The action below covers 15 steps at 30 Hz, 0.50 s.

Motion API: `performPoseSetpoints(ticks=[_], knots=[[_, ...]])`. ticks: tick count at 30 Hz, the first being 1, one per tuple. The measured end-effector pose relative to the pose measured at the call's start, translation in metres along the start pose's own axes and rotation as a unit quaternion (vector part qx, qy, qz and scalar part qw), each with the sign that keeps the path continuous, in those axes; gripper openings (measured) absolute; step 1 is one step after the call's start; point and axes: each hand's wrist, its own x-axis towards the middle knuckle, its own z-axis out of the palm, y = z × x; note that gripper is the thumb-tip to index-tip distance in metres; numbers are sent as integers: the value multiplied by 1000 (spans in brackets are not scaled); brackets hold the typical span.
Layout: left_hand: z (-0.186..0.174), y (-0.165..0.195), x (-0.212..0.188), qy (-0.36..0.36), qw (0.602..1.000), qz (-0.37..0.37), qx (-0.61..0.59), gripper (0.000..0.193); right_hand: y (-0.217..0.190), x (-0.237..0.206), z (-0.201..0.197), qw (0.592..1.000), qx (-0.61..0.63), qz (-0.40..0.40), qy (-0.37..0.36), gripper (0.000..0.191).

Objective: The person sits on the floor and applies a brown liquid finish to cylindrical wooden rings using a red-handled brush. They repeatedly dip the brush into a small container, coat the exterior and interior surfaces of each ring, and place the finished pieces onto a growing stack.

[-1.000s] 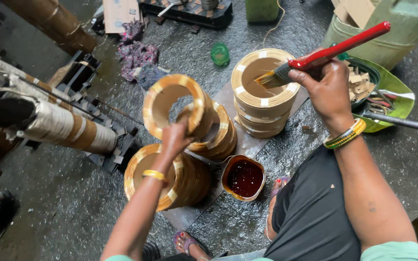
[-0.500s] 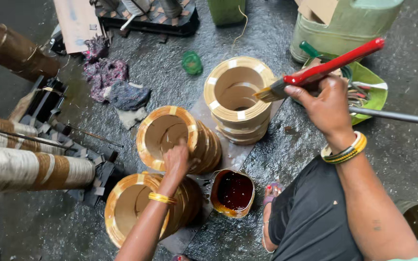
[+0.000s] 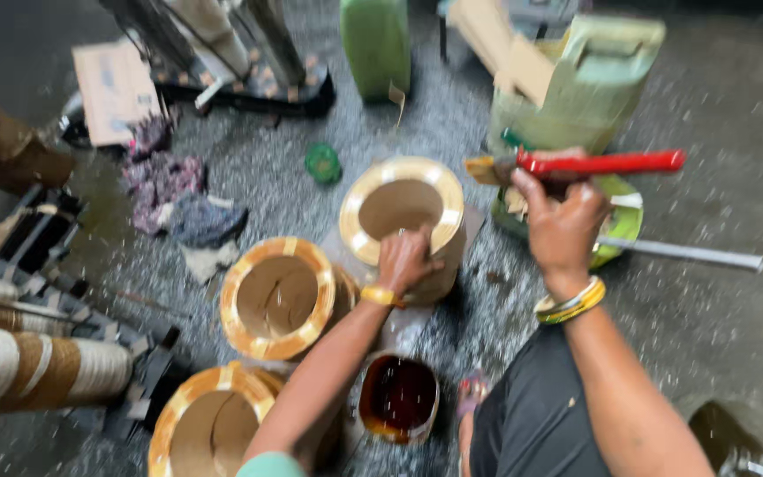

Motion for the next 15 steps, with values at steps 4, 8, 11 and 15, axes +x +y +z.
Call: performPoseSetpoints(ticks=[4, 8, 11, 15], knots=[[-121, 27, -33, -133, 942, -230, -205, 55, 7, 11, -1, 997, 57, -6, 60, 19], [-230, 51, -146, -73, 782, -422, -453, 49, 8, 15, -16, 994, -90, -50, 40, 20], [-296, 66, -235, 10, 725, -466, -506, 45, 7, -6, -16, 984, -84, -14, -157, 23], [-361, 77, -336, 71, 714, -494, -491, 37, 10, -91, 25, 903, -90, -45, -417, 24]])
